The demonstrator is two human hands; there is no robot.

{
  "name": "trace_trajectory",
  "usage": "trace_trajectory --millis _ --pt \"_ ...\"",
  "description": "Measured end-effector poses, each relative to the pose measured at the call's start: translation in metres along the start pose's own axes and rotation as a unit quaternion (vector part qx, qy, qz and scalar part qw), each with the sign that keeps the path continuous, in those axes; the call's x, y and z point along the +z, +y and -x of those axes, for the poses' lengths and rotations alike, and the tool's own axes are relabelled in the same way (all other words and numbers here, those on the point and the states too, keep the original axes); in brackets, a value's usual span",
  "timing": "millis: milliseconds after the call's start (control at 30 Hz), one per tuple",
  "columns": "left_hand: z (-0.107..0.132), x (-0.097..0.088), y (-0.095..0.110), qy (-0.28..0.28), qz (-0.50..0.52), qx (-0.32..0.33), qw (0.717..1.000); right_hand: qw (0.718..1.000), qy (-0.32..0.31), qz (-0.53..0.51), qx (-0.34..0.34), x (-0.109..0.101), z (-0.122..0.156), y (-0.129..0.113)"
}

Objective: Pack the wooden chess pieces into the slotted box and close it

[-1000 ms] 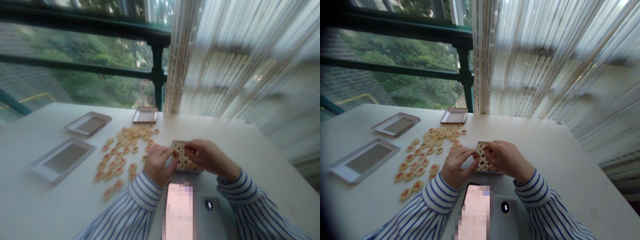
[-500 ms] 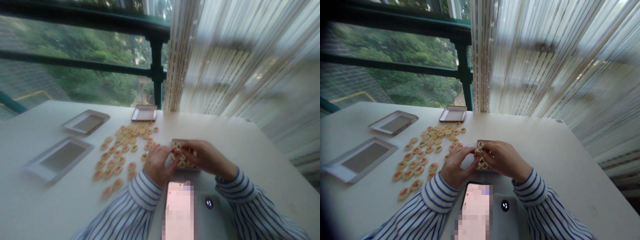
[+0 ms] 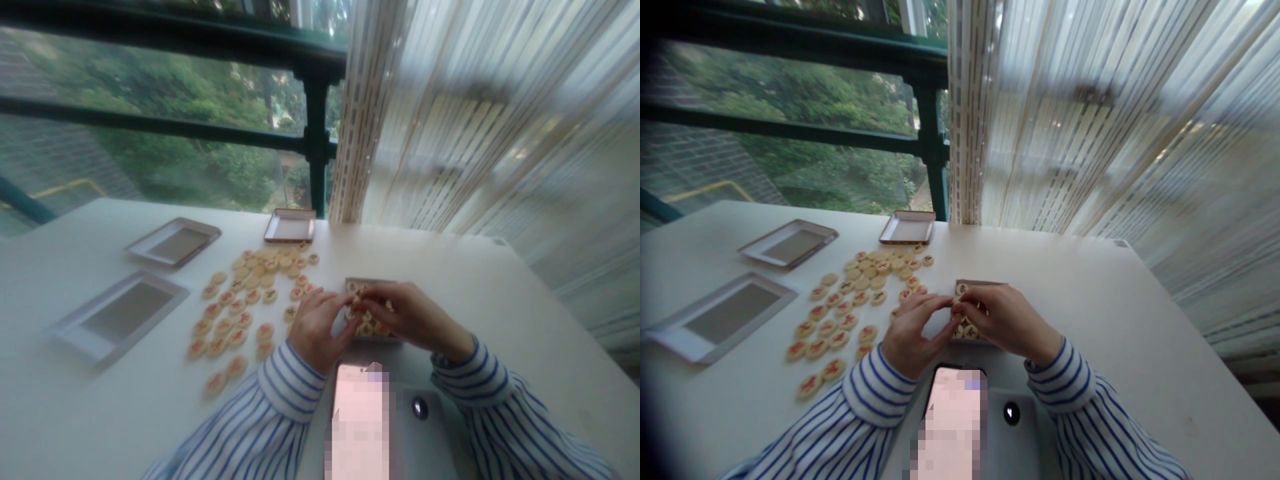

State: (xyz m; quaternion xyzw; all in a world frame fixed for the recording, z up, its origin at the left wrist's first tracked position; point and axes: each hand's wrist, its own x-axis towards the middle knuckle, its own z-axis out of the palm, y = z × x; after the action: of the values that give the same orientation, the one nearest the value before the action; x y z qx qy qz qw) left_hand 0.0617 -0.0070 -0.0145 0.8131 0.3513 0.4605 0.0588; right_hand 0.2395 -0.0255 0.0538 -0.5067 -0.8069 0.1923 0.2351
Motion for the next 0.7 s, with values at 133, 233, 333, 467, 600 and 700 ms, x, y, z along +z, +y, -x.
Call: trace_trajectory --millis 133,233,333,467,600,700 --pt "-0.0005 0.0005 0.0014 0.006 0.003 0.0 1.0 1.0 0.002 -0.021 0.002 0.0016 -0.0005 0.0012" --pt "-0.0009 0.0004 0.0011 0.006 0.007 0.002 1.0 0.999 0.007 -0.047 -0.003 0.002 -0.001 0.0008" --pt "-0.0014 -0.0004 -0.0001 0.011 0.014 0.001 1.0 0.997 0.013 -0.072 -0.008 0.0013 -0.0015 -0.0002" --pt "-0.002 -0.0018 -0.0007 0.004 0.042 -0.024 0.999 0.995 0.022 -0.1 -0.003 0.0014 -0.0014 0.0005" --pt "-0.0017 -0.003 0.0008 0.002 0.092 -0.101 0.991 0.992 0.047 -0.113 0.016 0.0054 -0.0008 0.0046" --pt "-0.0015 -0.0039 0.0026 -0.012 0.14 -0.167 0.976 0.989 0.059 -0.138 0.017 0.0084 -0.001 0.0058"
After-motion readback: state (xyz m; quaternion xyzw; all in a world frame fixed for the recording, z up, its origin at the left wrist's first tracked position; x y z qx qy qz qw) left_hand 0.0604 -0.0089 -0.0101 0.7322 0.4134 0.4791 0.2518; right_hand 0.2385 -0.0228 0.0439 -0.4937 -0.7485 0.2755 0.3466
